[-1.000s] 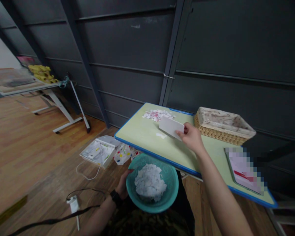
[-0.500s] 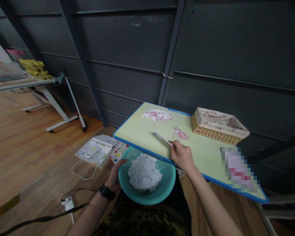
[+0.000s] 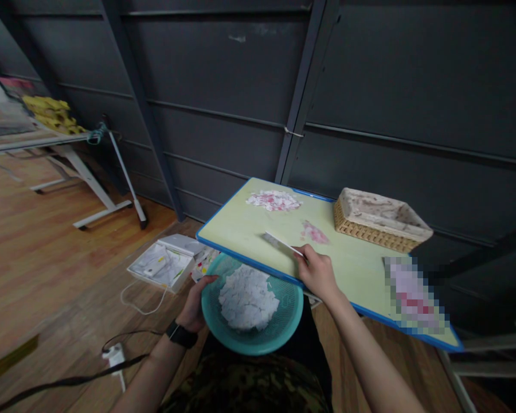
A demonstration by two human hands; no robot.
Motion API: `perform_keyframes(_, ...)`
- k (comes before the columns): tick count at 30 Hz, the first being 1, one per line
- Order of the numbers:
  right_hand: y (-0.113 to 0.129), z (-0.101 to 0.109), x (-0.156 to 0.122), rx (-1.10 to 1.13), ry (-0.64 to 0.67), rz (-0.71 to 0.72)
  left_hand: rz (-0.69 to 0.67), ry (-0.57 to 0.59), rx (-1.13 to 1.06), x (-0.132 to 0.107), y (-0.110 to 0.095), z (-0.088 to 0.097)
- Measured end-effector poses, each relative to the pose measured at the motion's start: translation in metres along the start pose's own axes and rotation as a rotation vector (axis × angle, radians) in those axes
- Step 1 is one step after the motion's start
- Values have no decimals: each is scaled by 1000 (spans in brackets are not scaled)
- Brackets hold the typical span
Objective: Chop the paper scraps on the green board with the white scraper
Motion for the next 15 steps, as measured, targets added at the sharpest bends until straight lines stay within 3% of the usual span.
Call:
perform_keyframes(11,41,-1,-25,200,49,190,4,-2,-8,1,1,-1)
perform_keyframes(15,43,7,-25,201,-62,78,13,-3,17,2,2,-2)
Point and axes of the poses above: each hand's wrist, its own x-axis towards the middle knuckle, its own z-axis out of the back of the hand, y = z × x, the point moved 7 cm from there along x, towards the middle knuckle, and after that the axes turned 5 degrees about z, right-handed, at the moved point
